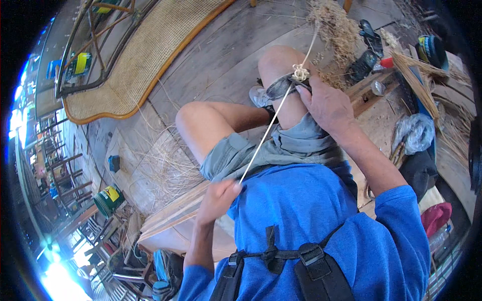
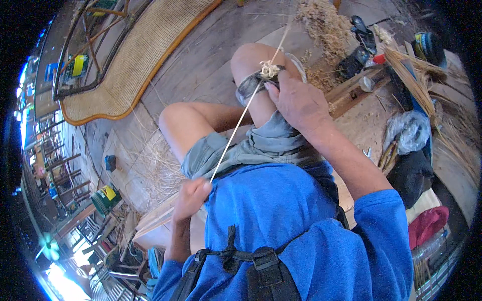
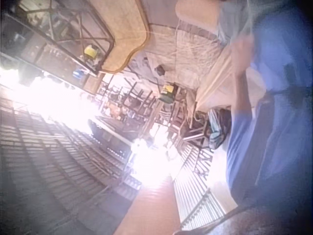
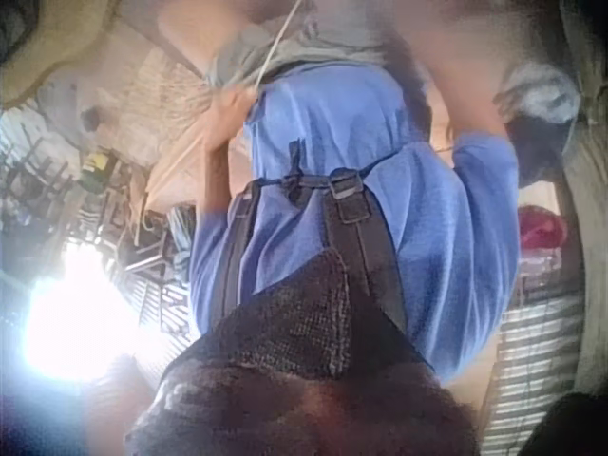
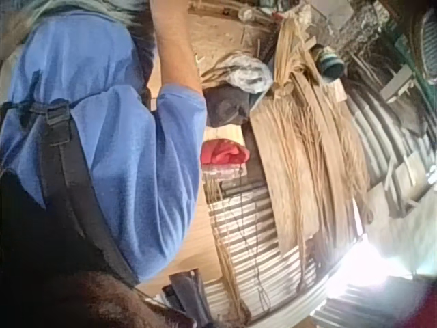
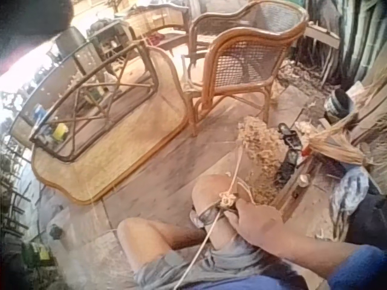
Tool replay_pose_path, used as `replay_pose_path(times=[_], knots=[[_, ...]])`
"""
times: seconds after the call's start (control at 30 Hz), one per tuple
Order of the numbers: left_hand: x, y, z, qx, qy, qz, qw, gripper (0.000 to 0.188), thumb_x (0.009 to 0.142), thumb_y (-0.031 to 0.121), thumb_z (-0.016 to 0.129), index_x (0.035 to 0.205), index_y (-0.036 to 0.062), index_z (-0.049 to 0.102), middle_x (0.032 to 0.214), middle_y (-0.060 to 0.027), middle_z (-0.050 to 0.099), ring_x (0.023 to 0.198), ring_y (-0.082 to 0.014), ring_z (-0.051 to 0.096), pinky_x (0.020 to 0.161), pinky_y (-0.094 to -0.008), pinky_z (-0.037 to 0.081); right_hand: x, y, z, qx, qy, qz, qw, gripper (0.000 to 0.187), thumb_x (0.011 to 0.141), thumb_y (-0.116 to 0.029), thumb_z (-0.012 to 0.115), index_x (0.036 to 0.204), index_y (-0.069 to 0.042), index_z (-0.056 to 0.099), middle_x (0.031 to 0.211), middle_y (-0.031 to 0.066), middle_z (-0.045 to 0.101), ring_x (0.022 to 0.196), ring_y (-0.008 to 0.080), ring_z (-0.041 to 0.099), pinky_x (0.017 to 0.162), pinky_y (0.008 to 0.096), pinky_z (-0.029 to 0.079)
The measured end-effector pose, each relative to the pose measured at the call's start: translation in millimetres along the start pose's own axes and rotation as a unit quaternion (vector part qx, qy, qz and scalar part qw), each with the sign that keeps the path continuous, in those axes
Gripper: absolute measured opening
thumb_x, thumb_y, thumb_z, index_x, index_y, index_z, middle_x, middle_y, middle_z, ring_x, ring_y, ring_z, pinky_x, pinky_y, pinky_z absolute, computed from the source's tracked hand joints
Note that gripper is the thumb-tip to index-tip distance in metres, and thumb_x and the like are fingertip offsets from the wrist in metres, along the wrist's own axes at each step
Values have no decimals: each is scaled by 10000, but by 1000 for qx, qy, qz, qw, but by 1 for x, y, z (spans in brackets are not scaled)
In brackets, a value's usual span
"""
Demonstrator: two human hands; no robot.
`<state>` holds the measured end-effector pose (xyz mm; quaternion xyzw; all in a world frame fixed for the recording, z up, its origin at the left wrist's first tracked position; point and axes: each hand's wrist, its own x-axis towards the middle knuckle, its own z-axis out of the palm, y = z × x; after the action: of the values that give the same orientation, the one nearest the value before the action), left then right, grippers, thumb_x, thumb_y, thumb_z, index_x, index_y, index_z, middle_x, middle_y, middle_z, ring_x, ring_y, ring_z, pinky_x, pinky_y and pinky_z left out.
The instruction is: Shave thin strips of rattan or bamboo using a knife against a leather thigh protector to prepare them for furniture weaving.
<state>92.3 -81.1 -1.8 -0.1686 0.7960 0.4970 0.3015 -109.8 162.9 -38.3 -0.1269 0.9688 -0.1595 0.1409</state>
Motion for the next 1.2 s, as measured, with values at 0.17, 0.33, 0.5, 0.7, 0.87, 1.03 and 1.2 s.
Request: replay_pose_path(times=[0.17,0.33,0.5,0.7,0.87,1.03,1.2], knots=[[-152,-165,-23,32,19,-218,975,378,864,312,503,653,-1,521,531,-72,464,514,-164,466,502,-333,394,3,-8,3,10,6,-20,1000,489,883,-373,433,1256,-59,389,732,211,614,677,390,601,610,468,480],[-135,-174,-30,279,76,-152,945,310,828,282,528,978,17,583,933,-214,578,928,-389,539,816,-440,415,-1,-12,-1,4,6,-48,999,396,878,-365,449,1089,-30,452,699,213,607,672,380,606,602,464,486],[27,12,-35,133,279,-9,951,255,886,220,465,979,5,567,887,-214,586,842,-356,570,736,-379,438,-9,-5,-5,-18,29,-20,999,358,872,-365,461,921,-15,518,682,207,607,669,373,610,599,460,491],[141,113,30,226,146,148,952,408,880,373,441,694,32,564,738,-191,612,720,-374,591,623,-461,454,-10,-6,-5,3,27,8,1000,358,865,-372,475,929,-24,524,697,204,612,671,370,611,597,459,490],[145,91,36,163,145,217,951,380,873,321,467,673,10,555,644,-213,570,632,-382,577,561,-453,437,-13,-7,-8,18,40,6,999,342,865,-370,475,916,-35,520,707,194,616,673,367,614,606,463,494],[62,39,11,106,97,107,984,344,878,238,491,647,-17,501,528,-150,491,465,-220,451,485,-362,382,-4,-2,-6,35,29,25,999,340,870,-368,458,921,-36,515,726,212,614,699,394,606,639,486,482],[-23,-38,-17,7,131,-66,989,352,907,255,464,645,20,476,555,-3,398,532,-95,397,476,-276,331,11,12,-3,95,2,3,995,453,862,-396,453,1102,-13,473,782,246,609,735,420,593,678,502,467]])
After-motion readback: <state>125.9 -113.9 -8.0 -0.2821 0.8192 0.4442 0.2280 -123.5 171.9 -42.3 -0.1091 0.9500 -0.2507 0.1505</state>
